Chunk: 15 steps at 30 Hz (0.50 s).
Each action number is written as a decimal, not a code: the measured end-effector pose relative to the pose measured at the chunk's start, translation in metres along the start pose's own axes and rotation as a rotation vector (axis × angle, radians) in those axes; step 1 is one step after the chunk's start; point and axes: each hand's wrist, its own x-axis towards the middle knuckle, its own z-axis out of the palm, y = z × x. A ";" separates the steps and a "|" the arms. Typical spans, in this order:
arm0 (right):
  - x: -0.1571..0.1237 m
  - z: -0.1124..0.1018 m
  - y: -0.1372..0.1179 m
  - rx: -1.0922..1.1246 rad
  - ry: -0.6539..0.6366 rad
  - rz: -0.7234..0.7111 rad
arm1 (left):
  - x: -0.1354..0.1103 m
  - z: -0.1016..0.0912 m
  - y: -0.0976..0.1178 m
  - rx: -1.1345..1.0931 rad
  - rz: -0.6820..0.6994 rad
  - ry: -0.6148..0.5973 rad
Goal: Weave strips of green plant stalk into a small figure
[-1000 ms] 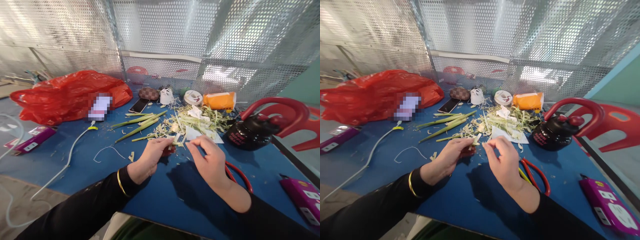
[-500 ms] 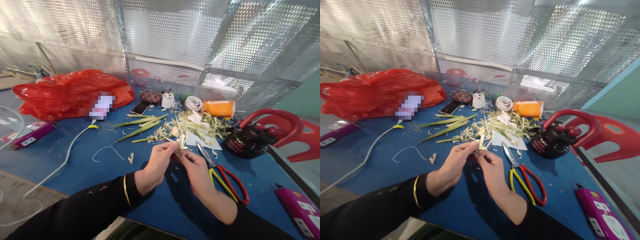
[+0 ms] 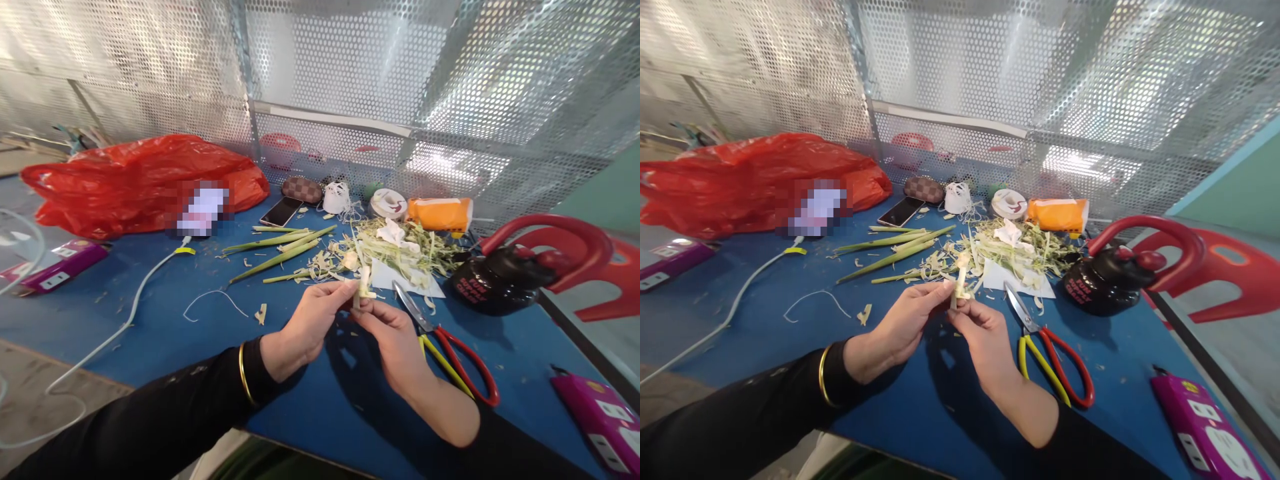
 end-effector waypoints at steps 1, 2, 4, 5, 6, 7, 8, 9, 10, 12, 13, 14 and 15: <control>0.000 0.000 -0.001 0.009 0.012 0.004 | 0.000 0.000 0.001 0.017 -0.008 -0.021; 0.000 0.001 -0.001 0.013 0.022 0.004 | 0.000 0.000 0.001 0.039 -0.015 -0.034; 0.000 0.001 -0.001 0.009 0.026 0.006 | 0.001 0.000 0.002 0.080 -0.022 -0.031; 0.000 0.000 -0.001 0.005 0.017 0.014 | 0.001 0.000 0.002 0.095 -0.019 -0.019; -0.001 0.000 -0.001 -0.002 0.004 0.023 | 0.001 0.000 0.002 0.106 -0.010 -0.002; -0.001 0.000 -0.001 -0.017 -0.010 0.025 | 0.002 0.000 0.002 0.116 0.003 0.019; -0.002 0.001 -0.002 -0.039 -0.023 0.018 | 0.002 0.000 0.002 0.123 0.018 0.038; -0.002 0.001 -0.002 -0.066 -0.035 0.005 | 0.002 0.000 0.002 0.129 0.032 0.056; -0.002 0.002 -0.003 -0.094 -0.044 -0.016 | 0.002 0.000 0.003 0.134 0.043 0.073; -0.002 0.003 -0.005 -0.148 -0.057 -0.061 | 0.003 0.000 0.004 0.139 0.058 0.106; -0.002 0.004 -0.006 -0.171 -0.063 -0.083 | 0.003 0.000 0.004 0.137 0.062 0.119; -0.002 0.004 -0.007 -0.191 -0.068 -0.104 | 0.002 0.000 0.005 0.134 0.063 0.129; -0.002 0.005 -0.008 -0.211 -0.072 -0.123 | 0.002 0.000 0.005 0.129 0.064 0.136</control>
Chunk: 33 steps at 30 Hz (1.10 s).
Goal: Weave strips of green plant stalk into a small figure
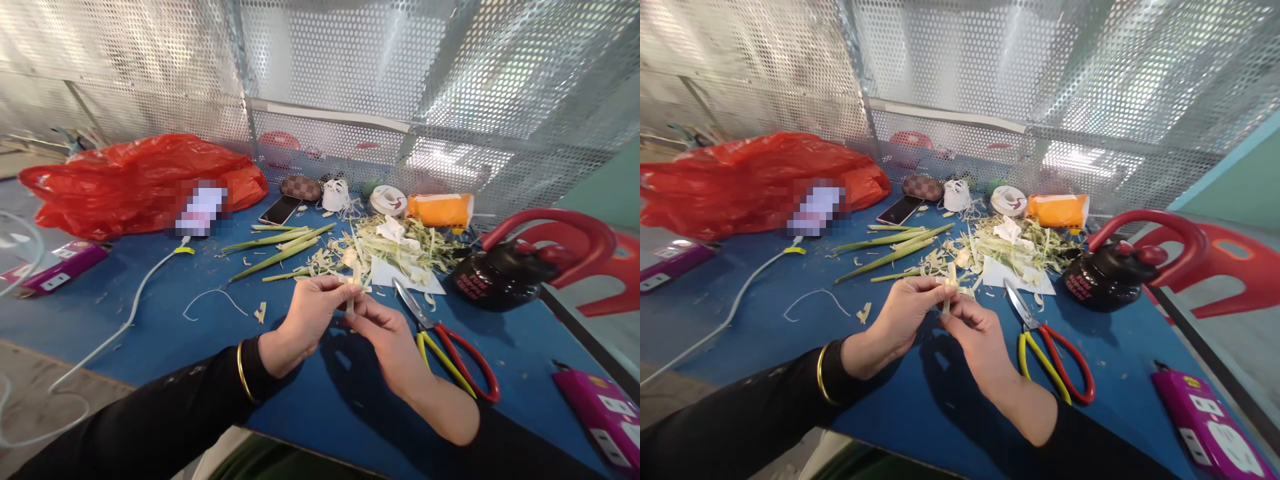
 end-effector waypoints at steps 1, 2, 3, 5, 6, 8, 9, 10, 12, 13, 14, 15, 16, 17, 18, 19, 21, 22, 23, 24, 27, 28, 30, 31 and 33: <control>0.000 0.000 -0.001 -0.019 -0.003 -0.014 | 0.000 0.000 0.000 -0.006 0.000 0.006; 0.000 0.000 -0.001 -0.038 -0.007 -0.024 | 0.000 0.000 0.001 -0.012 0.001 0.010; -0.001 0.000 -0.001 -0.054 -0.010 -0.031 | 0.000 0.000 0.001 -0.018 0.003 0.016; -0.002 0.001 0.000 -0.083 -0.017 -0.035 | 0.000 0.000 0.001 -0.042 0.001 0.042; -0.002 0.001 0.000 -0.095 -0.021 -0.036 | 0.001 0.000 0.002 -0.054 -0.006 0.058; -0.003 0.000 0.002 -0.117 -0.029 -0.031 | 0.002 -0.001 0.002 -0.062 -0.028 0.084; -0.003 0.000 0.002 -0.126 -0.031 -0.020 | 0.003 -0.001 0.002 -0.049 -0.031 0.090; -0.003 -0.001 0.002 -0.127 -0.027 -0.006 | 0.003 -0.001 0.002 -0.025 -0.025 0.089; -0.002 -0.003 0.001 -0.111 0.005 0.025 | 0.003 -0.002 0.002 0.033 0.001 0.066; -0.001 -0.004 0.001 -0.102 0.024 0.042 | 0.003 -0.002 0.002 0.055 0.010 0.046; 0.000 -0.005 0.000 -0.098 0.040 0.057 | 0.002 -0.002 0.002 0.068 0.013 0.022; 0.001 -0.006 -0.001 -0.101 0.050 0.068 | 0.002 -0.002 0.002 0.069 0.008 -0.003; 0.002 -0.006 -0.002 -0.108 0.057 0.074 | 0.001 -0.002 0.003 0.062 0.002 -0.027; 0.003 -0.007 -0.002 -0.115 0.060 0.077 | 0.001 -0.002 0.003 0.051 -0.005 -0.047; 0.004 -0.007 -0.002 -0.116 0.061 0.076 | 0.000 -0.002 0.004 0.039 -0.016 -0.062; 0.004 -0.007 -0.002 -0.110 0.058 0.071 | 0.000 -0.002 0.004 0.027 -0.029 -0.068; 0.004 -0.007 -0.002 -0.091 0.042 0.059 | 0.000 -0.002 0.005 0.006 -0.059 -0.053; 0.004 -0.007 -0.001 -0.087 0.031 0.055 | 0.000 -0.002 0.005 -0.004 -0.071 -0.037; 0.003 -0.007 -0.001 -0.086 0.022 0.048 | 0.000 -0.001 0.004 -0.013 -0.077 -0.020; 0.003 -0.007 0.000 -0.088 0.016 0.040 | 0.000 -0.001 0.004 -0.021 -0.076 -0.004; 0.002 -0.007 -0.001 -0.096 0.008 0.016 | 0.000 0.000 0.003 -0.025 -0.045 0.021; 0.002 -0.007 -0.001 -0.097 0.002 0.008 | 0.000 0.000 0.003 -0.023 -0.037 0.027; 0.002 -0.006 -0.002 -0.106 -0.002 -0.008 | 0.000 0.001 0.003 -0.018 -0.036 0.037; 0.002 -0.005 -0.002 -0.115 -0.002 -0.013 | 0.000 0.001 0.003 -0.015 -0.039 0.041; 0.001 -0.005 -0.002 -0.134 -0.002 -0.014 | 0.000 0.001 0.004 -0.001 -0.042 0.039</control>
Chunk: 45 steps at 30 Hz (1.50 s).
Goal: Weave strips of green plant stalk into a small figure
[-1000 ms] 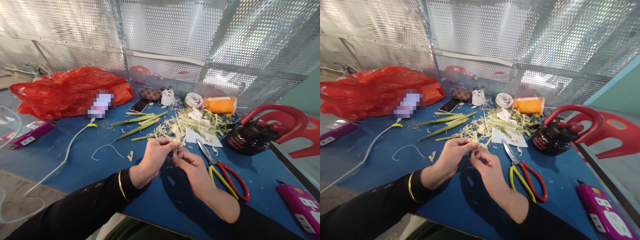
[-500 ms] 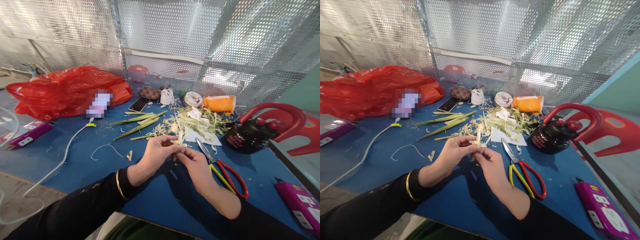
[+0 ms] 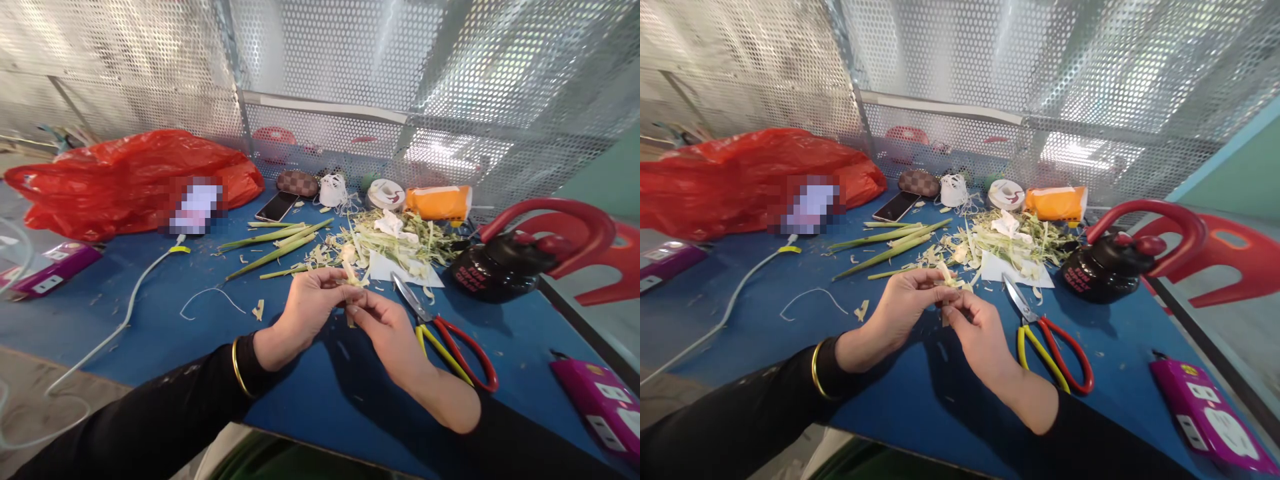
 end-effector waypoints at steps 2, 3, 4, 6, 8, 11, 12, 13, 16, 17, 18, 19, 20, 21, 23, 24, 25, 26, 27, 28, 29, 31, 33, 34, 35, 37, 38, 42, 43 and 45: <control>0.000 -0.001 0.000 -0.020 -0.005 0.014 | 0.002 -0.001 0.001 0.030 0.000 -0.032; 0.001 -0.002 0.001 -0.034 -0.007 0.024 | 0.003 -0.002 0.001 0.047 -0.001 -0.051; 0.001 -0.004 0.000 -0.048 0.001 0.031 | 0.004 -0.004 0.002 0.061 -0.003 -0.064; 0.004 -0.009 -0.001 -0.058 0.059 0.031 | 0.006 -0.007 0.003 0.091 -0.007 -0.074; 0.007 -0.015 -0.003 -0.035 0.148 0.016 | 0.007 -0.009 0.004 0.146 -0.006 -0.083; 0.012 -0.022 -0.006 -0.017 0.183 0.026 | 0.006 -0.010 0.005 0.240 0.015 -0.172; 0.013 -0.023 -0.007 -0.028 0.168 0.039 | 0.006 -0.010 0.004 0.256 0.023 -0.209; 0.014 -0.024 -0.008 -0.039 0.151 0.051 | 0.006 -0.010 0.004 0.263 0.029 -0.243; 0.014 -0.023 -0.009 -0.053 0.123 0.081 | 0.006 -0.011 -0.001 0.267 0.043 -0.312; 0.014 -0.022 -0.009 -0.057 0.119 0.089 | 0.007 -0.011 -0.002 0.267 0.043 -0.324; 0.014 -0.022 -0.009 -0.069 0.113 0.094 | 0.007 -0.011 -0.004 0.267 0.035 -0.334; 0.014 -0.021 -0.009 -0.093 0.111 0.092 | 0.008 -0.011 -0.006 0.265 0.020 -0.336; 0.014 -0.020 -0.009 -0.130 0.114 0.081 | 0.008 -0.011 -0.007 0.268 0.003 -0.333; 0.014 -0.020 -0.009 -0.174 0.119 0.064 | 0.008 -0.011 -0.007 0.279 -0.011 -0.322; 0.013 -0.020 -0.008 -0.259 0.140 0.026 | 0.008 -0.011 -0.007 0.338 -0.009 -0.288; 0.013 -0.020 -0.007 -0.292 0.154 0.012 | 0.007 -0.011 -0.006 0.380 0.005 -0.270; 0.013 -0.021 -0.006 -0.313 0.170 0.002 | 0.007 -0.011 -0.005 0.422 0.018 -0.253; 0.012 -0.021 -0.006 -0.326 0.184 -0.005 | 0.006 -0.011 -0.004 0.457 0.025 -0.240; 0.012 -0.021 -0.005 -0.333 0.198 -0.011 | 0.006 -0.011 -0.002 0.479 0.027 -0.232; 0.012 -0.021 -0.005 -0.339 0.210 -0.017 | 0.005 -0.011 -0.001 0.491 0.025 -0.233; 0.012 -0.021 -0.004 -0.345 0.219 -0.021 | 0.005 -0.011 0.001 0.496 0.019 -0.238; 0.012 -0.022 -0.004 -0.357 0.226 -0.031 | 0.005 -0.010 0.003 0.491 -0.003 -0.255; 0.012 -0.022 -0.003 -0.375 0.235 -0.034 | 0.005 -0.010 0.005 0.452 -0.051 -0.274; 0.013 -0.023 -0.003 -0.383 0.241 -0.036 | 0.005 -0.009 0.005 0.422 -0.082 -0.282; 0.013 -0.023 -0.003 -0.386 0.248 -0.039 | 0.005 -0.009 0.005 0.390 -0.112 -0.291; 0.014 -0.023 -0.003 -0.359 0.255 -0.042 | 0.006 -0.009 0.005 0.342 -0.149 -0.297; 0.015 -0.023 -0.004 -0.319 0.249 -0.039 | 0.006 -0.009 0.004 0.329 -0.155 -0.291; 0.017 -0.021 -0.004 -0.052 0.134 0.047 | 0.007 -0.011 0.003 0.305 -0.163 -0.238; 0.017 -0.020 -0.004 -0.010 0.103 0.068 | 0.007 -0.011 0.003 0.299 -0.171 -0.236; 0.017 -0.020 -0.003 0.013 0.076 0.085 | 0.007 -0.012 0.004 0.279 -0.201 -0.258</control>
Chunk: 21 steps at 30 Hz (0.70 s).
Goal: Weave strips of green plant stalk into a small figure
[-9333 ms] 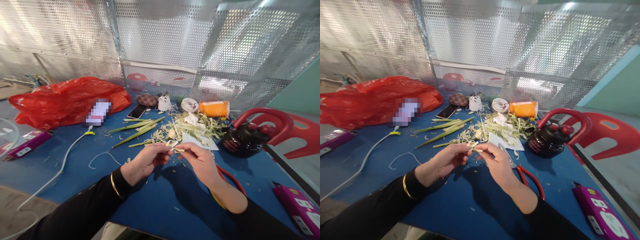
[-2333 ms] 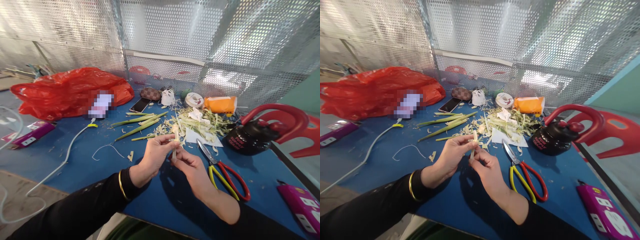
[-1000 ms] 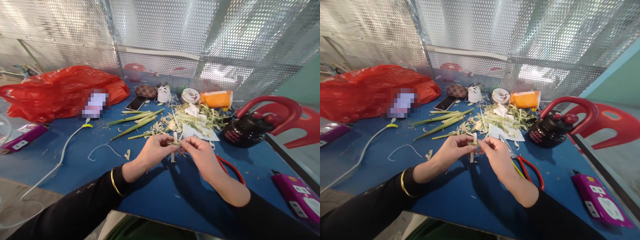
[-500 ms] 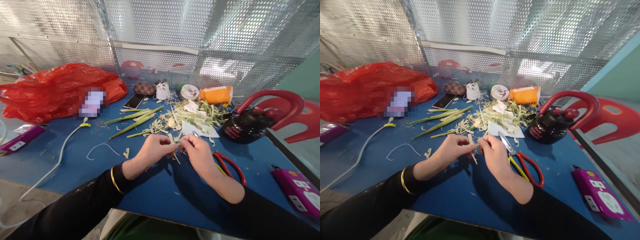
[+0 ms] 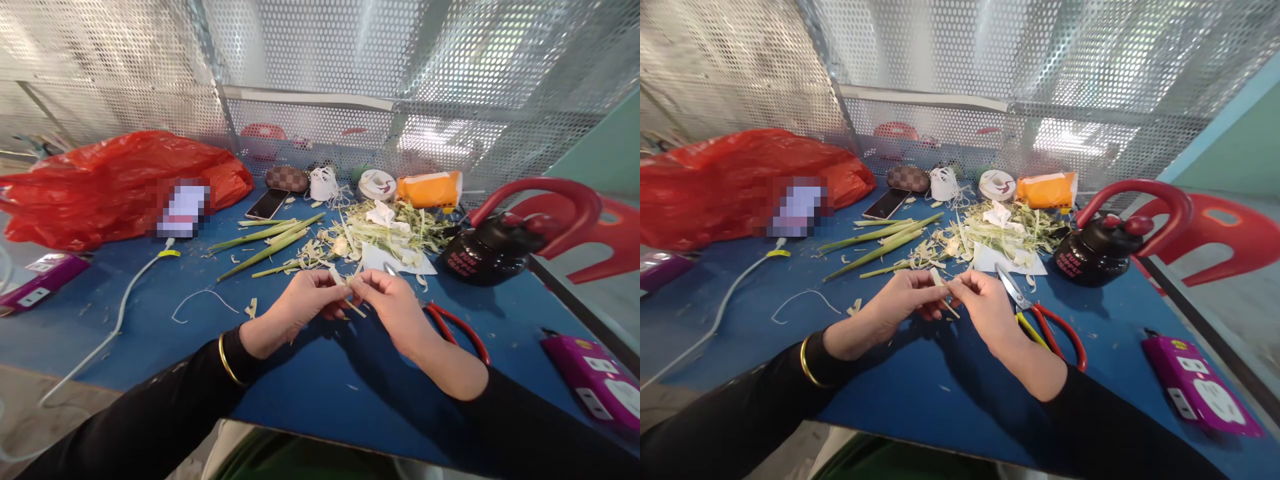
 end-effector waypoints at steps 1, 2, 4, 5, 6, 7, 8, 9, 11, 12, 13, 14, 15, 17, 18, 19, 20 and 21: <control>0.000 0.000 0.000 -0.005 0.005 -0.002 | 0.000 -0.001 0.000 -0.018 -0.018 -0.027; 0.000 -0.001 0.000 -0.013 0.017 -0.009 | -0.001 -0.001 0.001 -0.039 -0.038 -0.056; -0.001 -0.002 -0.001 -0.043 0.032 -0.014 | -0.001 -0.002 0.002 -0.078 -0.084 -0.101; -0.001 -0.002 -0.002 -0.069 0.035 -0.015 | -0.001 -0.002 0.002 -0.088 -0.103 -0.113; -0.001 -0.002 -0.002 -0.097 0.036 -0.017 | -0.001 -0.002 0.002 -0.091 -0.118 -0.117; -0.001 -0.002 -0.003 -0.125 0.036 -0.021 | -0.001 -0.002 0.002 -0.088 -0.126 -0.116; -0.001 -0.002 -0.003 -0.147 0.034 -0.028 | 0.000 -0.002 0.002 -0.082 -0.130 -0.111; -0.002 -0.002 -0.002 -0.161 0.031 -0.035 | 0.000 -0.001 0.001 -0.076 -0.130 -0.108; -0.002 -0.002 -0.001 -0.173 0.029 -0.051 | 0.000 -0.001 0.000 -0.071 -0.122 -0.108; -0.002 -0.002 -0.001 -0.173 0.027 -0.057 | 0.000 0.000 0.000 -0.076 -0.117 -0.113; -0.002 -0.002 0.000 -0.168 0.025 -0.060 | 0.000 0.000 -0.001 -0.085 -0.111 -0.122; -0.002 -0.002 0.001 -0.160 0.025 -0.061 | 0.001 0.000 -0.001 -0.095 -0.107 -0.130; -0.002 -0.003 0.001 -0.151 0.025 -0.061 | 0.001 -0.001 -0.002 -0.105 -0.105 -0.135; -0.002 -0.002 0.002 -0.139 0.030 -0.061 | 0.001 -0.001 -0.003 -0.120 -0.117 -0.140; -0.002 -0.002 0.002 -0.140 0.035 -0.062 | 0.002 -0.001 -0.003 -0.124 -0.128 -0.139; -0.001 -0.002 0.002 -0.143 0.042 -0.063 | 0.002 -0.002 -0.004 -0.125 -0.138 -0.139; -0.002 -0.001 0.002 -0.146 0.054 -0.063 | 0.002 -0.002 -0.004 -0.126 -0.146 -0.142; -0.002 -0.001 0.002 -0.146 0.066 -0.062 | 0.002 -0.002 -0.004 -0.127 -0.149 -0.147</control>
